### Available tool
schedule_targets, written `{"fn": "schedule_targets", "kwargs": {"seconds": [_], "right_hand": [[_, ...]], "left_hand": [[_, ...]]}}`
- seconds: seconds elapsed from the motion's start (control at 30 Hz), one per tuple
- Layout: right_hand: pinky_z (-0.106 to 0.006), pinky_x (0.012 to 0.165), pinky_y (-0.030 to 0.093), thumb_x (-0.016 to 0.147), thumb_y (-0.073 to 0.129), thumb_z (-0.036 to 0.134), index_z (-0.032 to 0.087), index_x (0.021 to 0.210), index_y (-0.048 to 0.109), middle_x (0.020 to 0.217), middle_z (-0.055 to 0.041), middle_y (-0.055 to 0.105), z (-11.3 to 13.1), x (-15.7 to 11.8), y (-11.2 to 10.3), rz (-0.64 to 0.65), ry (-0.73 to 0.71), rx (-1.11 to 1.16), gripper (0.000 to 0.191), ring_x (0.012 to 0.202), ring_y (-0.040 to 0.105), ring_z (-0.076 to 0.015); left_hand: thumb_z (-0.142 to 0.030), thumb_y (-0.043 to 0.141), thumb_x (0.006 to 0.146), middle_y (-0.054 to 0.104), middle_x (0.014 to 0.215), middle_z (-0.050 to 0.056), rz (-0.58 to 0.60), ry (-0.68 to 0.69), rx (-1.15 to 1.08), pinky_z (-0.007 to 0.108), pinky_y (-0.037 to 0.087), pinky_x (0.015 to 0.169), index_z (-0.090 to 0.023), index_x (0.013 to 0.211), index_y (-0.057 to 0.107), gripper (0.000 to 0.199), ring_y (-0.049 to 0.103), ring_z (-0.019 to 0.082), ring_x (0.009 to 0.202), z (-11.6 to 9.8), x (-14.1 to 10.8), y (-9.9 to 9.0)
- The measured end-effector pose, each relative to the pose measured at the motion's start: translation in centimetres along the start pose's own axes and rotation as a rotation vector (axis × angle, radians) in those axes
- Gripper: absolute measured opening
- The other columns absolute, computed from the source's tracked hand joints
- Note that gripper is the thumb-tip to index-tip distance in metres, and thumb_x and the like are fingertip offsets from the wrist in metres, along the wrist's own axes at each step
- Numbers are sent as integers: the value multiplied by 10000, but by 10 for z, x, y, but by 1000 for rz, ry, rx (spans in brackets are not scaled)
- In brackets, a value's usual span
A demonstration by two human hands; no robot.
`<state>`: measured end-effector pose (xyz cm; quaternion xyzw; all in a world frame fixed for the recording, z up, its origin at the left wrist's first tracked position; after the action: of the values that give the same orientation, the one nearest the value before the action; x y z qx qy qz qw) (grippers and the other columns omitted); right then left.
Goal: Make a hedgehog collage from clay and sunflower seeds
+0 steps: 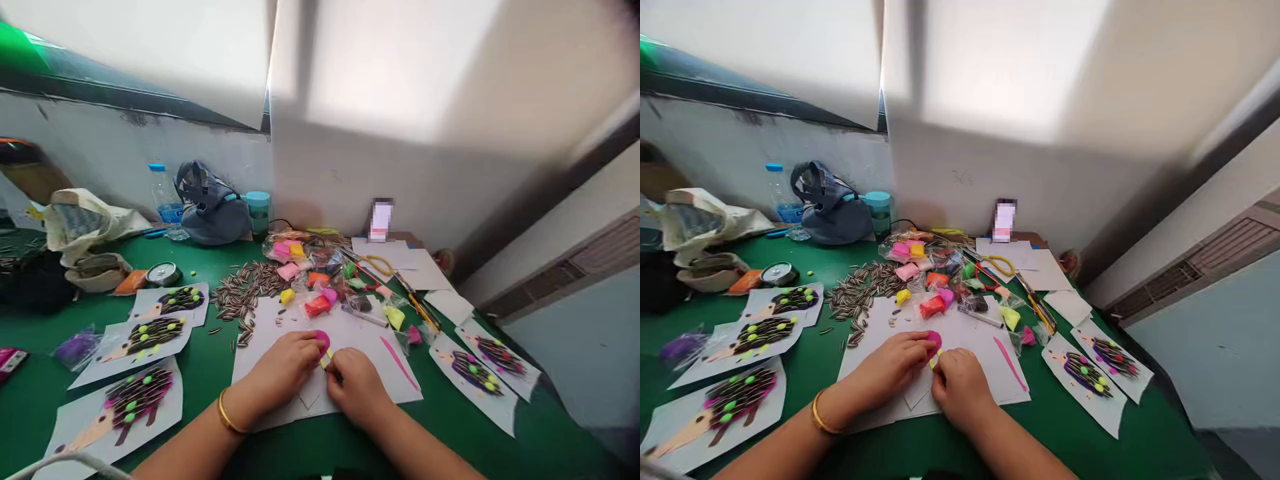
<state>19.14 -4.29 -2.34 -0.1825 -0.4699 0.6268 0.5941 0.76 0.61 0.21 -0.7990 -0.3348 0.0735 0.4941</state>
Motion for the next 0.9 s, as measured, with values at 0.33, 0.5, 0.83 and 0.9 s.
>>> {"fn": "schedule_targets", "kwargs": {"seconds": [0.33,0.5,0.83,0.9], "right_hand": [[-262,673,377,742,532,75,192,733,557,714,-11,605,1,-2,-6,-14,29,41,120,706,551,-163],[-270,671,366,734,528,67,193,718,550,702,-13,598,2,-1,-3,7,25,0,128,698,538,-166],[-264,668,367,714,519,63,194,719,541,712,-11,596,1,0,-5,-9,47,69,132,708,539,-161],[-264,668,368,713,520,67,194,722,539,714,-9,595,1,-1,-6,-8,44,82,129,707,539,-160]], "left_hand": [[-91,532,865,679,1237,42,-36,11,2,408,464,1052,-243,1203,628,383,552,224,1245,-2,1,-4],[-102,528,879,675,1246,51,-50,17,2,416,464,1052,-245,1221,626,383,555,227,1244,-1,0,-2],[-106,529,883,674,1248,45,-35,8,-6,406,460,1059,-247,1225,618,381,550,219,1250,-1,1,-4],[-114,528,888,675,1245,42,-31,3,-3,405,458,1062,-245,1216,620,365,549,217,1251,-2,1,-5]]}}
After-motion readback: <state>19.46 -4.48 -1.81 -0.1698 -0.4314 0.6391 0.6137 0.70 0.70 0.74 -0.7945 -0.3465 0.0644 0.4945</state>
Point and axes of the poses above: each hand's wrist, its own x-axis towards the middle knuckle, its own y-axis out of the palm, z = x × y, the point moved 1 cm from there along x, towards the middle knuckle
